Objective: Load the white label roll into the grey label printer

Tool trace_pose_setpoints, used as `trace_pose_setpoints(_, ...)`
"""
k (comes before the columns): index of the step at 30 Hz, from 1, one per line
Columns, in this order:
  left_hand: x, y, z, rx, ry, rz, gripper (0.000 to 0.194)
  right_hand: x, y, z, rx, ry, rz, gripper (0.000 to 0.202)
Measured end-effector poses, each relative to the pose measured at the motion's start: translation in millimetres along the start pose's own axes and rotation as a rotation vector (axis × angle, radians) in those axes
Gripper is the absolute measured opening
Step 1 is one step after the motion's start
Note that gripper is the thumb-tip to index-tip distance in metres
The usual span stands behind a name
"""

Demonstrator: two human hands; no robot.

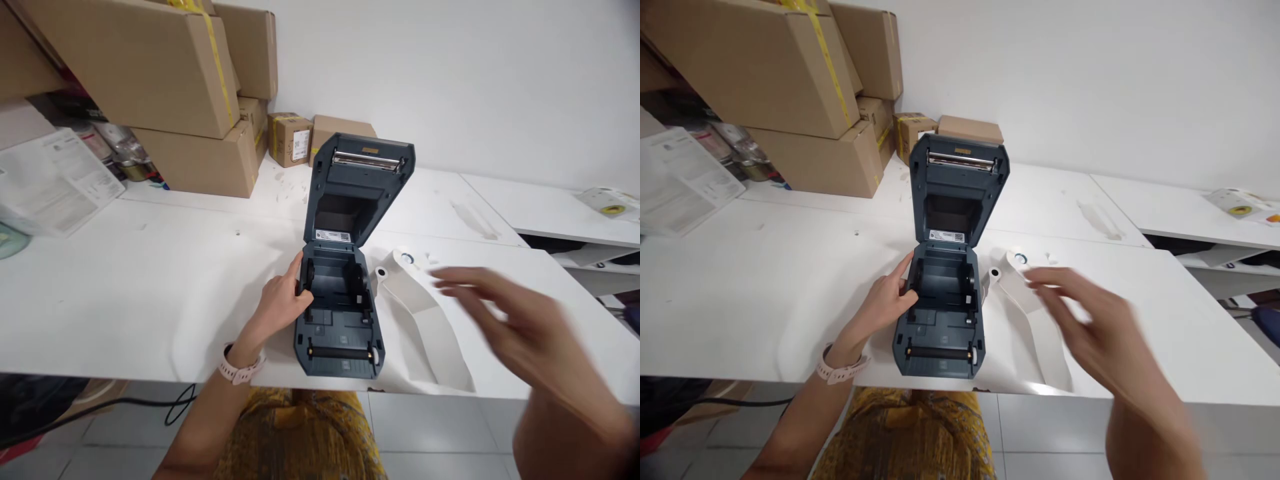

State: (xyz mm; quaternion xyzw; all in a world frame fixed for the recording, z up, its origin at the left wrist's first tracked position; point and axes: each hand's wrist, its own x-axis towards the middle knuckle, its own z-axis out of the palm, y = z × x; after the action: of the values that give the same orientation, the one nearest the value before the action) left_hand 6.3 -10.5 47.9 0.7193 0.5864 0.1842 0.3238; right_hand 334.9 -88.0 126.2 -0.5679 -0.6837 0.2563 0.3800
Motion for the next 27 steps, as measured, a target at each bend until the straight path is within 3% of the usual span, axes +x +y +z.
trace_pose_setpoints(3,0,0,-0.1,0.028,-0.012,-0.005,0.090,45,27,40,-0.434,-0.147,-0.034,0.037)
trace_pose_setpoints(5,1,-1,0.5,0.047,-0.022,0.001,0.090,60,45,57,-0.531,-0.210,-0.020,0.048)
trace_pose_setpoints(8,1,-2,1.8,0.074,-0.021,0.004,0.090,66,65,72,-0.461,-0.281,-0.003,0.055)
trace_pose_setpoints(13,2,-3,3.0,0.074,-0.035,-0.002,0.090,71,83,84,-0.378,-0.262,0.021,0.051)
trace_pose_setpoints(21,1,-4,3.0,0.061,-0.029,0.005,0.090,65,91,84,-0.242,-0.282,0.073,0.046)
trace_pose_setpoints(27,1,-3,3.6,0.068,-0.023,-0.003,0.090,57,97,99,-0.153,-0.294,0.068,0.042)
